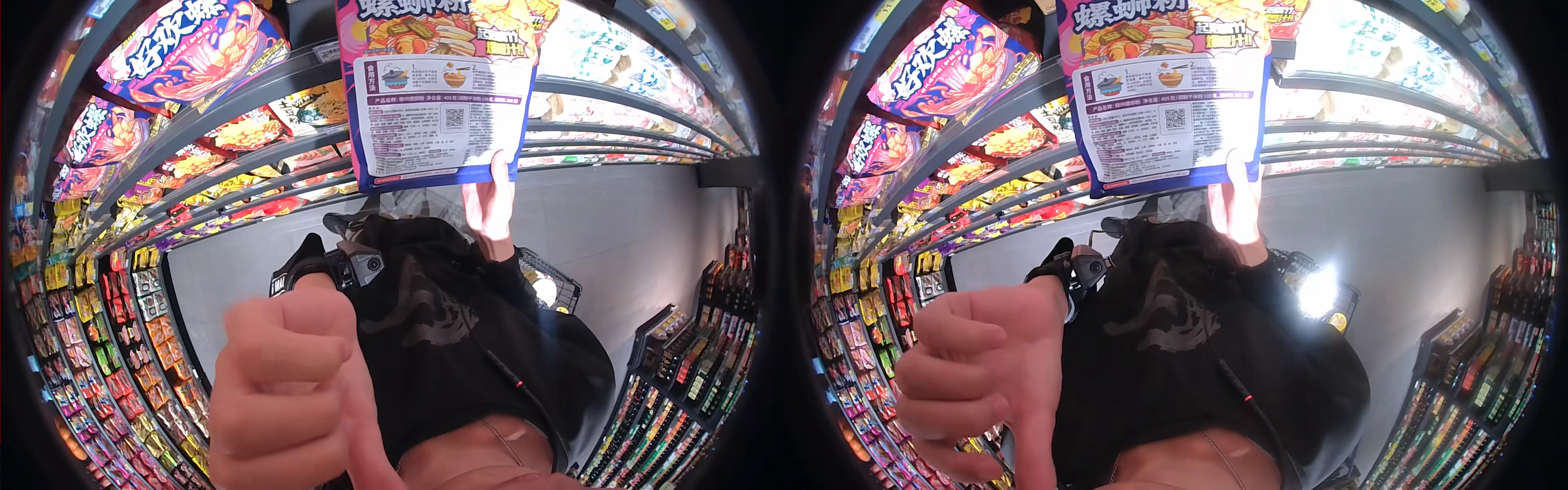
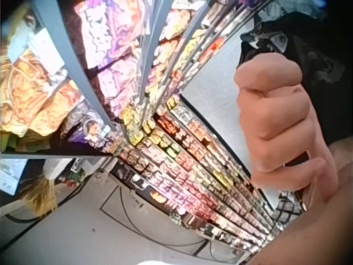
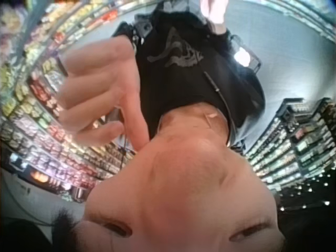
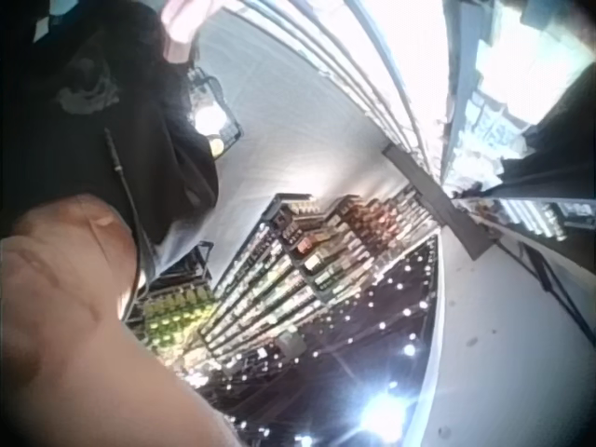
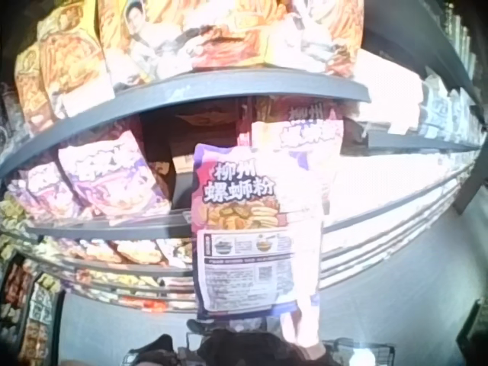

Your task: The person organizes packages of instant noodles on a supermarket shelf, picking up and rotating various bags before placing them back on the shelf.

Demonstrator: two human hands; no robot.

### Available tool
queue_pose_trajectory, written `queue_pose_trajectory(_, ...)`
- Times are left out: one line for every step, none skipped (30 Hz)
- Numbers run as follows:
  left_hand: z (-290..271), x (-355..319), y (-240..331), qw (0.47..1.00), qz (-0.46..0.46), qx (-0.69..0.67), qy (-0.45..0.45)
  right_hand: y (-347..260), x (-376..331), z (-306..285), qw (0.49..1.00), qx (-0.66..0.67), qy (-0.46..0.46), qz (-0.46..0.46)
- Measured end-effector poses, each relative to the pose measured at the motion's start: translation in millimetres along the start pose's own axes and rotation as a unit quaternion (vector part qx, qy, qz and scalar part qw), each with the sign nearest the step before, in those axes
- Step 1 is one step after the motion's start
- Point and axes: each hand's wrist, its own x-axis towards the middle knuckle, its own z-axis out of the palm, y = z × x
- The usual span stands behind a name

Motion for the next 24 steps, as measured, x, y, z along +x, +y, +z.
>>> queue_pose_trajectory(-1, -1, 1, 1.0, -0.012, 0.015, 0.004, 2, 2, 1, 1.0, 0.001, 0.0, -0.001)
queue_pose_trajectory(-1, 0, 1, 0.999, -0.024, 0.031, 0.007, 3, 7, 2, 1.0, 0.016, 0.006, 0.009)
queue_pose_trajectory(-10, 3, -2, 0.999, -0.023, 0.035, 0.004, 5, 7, 5, 0.999, 0.034, 0.01, 0.022)
queue_pose_trajectory(-19, 11, -15, 0.997, 0.018, -0.052, -0.054, -13, 8, 7, 1.0, 0.018, 0.013, 0.005)
queue_pose_trajectory(-24, 15, -20, 0.983, 0.058, -0.125, -0.121, -20, 7, 9, 0.999, 0.026, 0.025, 0.006)
queue_pose_trajectory(-13, 14, -12, 0.983, 0.056, -0.115, -0.128, -13, 4, 12, 0.998, 0.046, 0.034, 0.021)
queue_pose_trajectory(9, 12, -3, 0.999, 0.027, -0.018, -0.007, -10, 3, 17, 0.998, 0.054, 0.028, 0.026)
queue_pose_trajectory(21, 2, -6, 0.99, -0.012, 0.072, 0.122, -5, 1, 11, 0.998, 0.045, 0.029, 0.029)
queue_pose_trajectory(18, -4, -12, 0.99, -0.021, 0.072, 0.123, -2, 1, 5, 0.998, 0.037, 0.03, 0.03)
queue_pose_trajectory(13, -9, -19, 0.99, -0.096, 0.057, 0.08, 3, 1, -1, 0.998, 0.035, 0.038, 0.034)
queue_pose_trajectory(6, -7, -18, 0.986, -0.159, 0.045, 0.034, 4, -3, 3, 0.998, 0.05, 0.035, 0.035)
queue_pose_trajectory(1, -12, -26, 0.988, -0.127, 0.019, 0.081, 1, -7, 9, 0.997, 0.064, 0.027, 0.032)
queue_pose_trajectory(-11, -17, -34, 0.991, -0.106, 0.007, 0.082, -1, -11, 15, 0.997, 0.067, 0.022, 0.028)
queue_pose_trajectory(-18, -36, -52, 0.988, -0.127, 0.044, 0.08, -6, -13, 9, 0.998, 0.058, 0.032, 0.02)
queue_pose_trajectory(-15, -42, -57, 0.942, -0.123, 0.306, 0.055, -8, -14, 13, 0.998, 0.055, 0.033, 0.025)
queue_pose_trajectory(-9, -52, -66, 0.937, -0.229, 0.228, 0.128, -8, -13, 12, 0.998, 0.057, 0.034, 0.024)
queue_pose_trajectory(-2, -53, -73, 0.927, -0.301, 0.149, 0.17, -10, -13, 11, 0.998, 0.045, 0.036, 0.021)
queue_pose_trajectory(-4, -60, -80, 0.898, -0.378, 0.167, 0.151, -10, -11, 13, 0.999, 0.035, 0.036, 0.021)
queue_pose_trajectory(-8, -72, -88, 0.887, -0.418, 0.151, 0.122, -11, -10, 15, 0.999, 0.037, 0.034, 0.021)
queue_pose_trajectory(-11, -82, -97, 0.874, -0.458, 0.131, 0.094, -12, -8, 18, 0.998, 0.034, 0.04, 0.025)
queue_pose_trajectory(-8, -89, -101, 0.865, -0.487, 0.084, 0.083, -14, -6, 19, 0.998, 0.032, 0.045, 0.031)
queue_pose_trajectory(-3, -92, -103, 0.854, -0.515, 0.037, 0.072, -14, -4, 20, 0.998, 0.033, 0.044, 0.029)
queue_pose_trajectory(0, -90, -101, 0.822, -0.561, -0.058, 0.072, -14, -2, 20, 0.998, 0.041, 0.032, 0.026)
queue_pose_trajectory(4, -93, -101, 0.83, -0.551, -0.065, 0.064, -14, -1, 20, 0.998, 0.049, 0.02, 0.024)
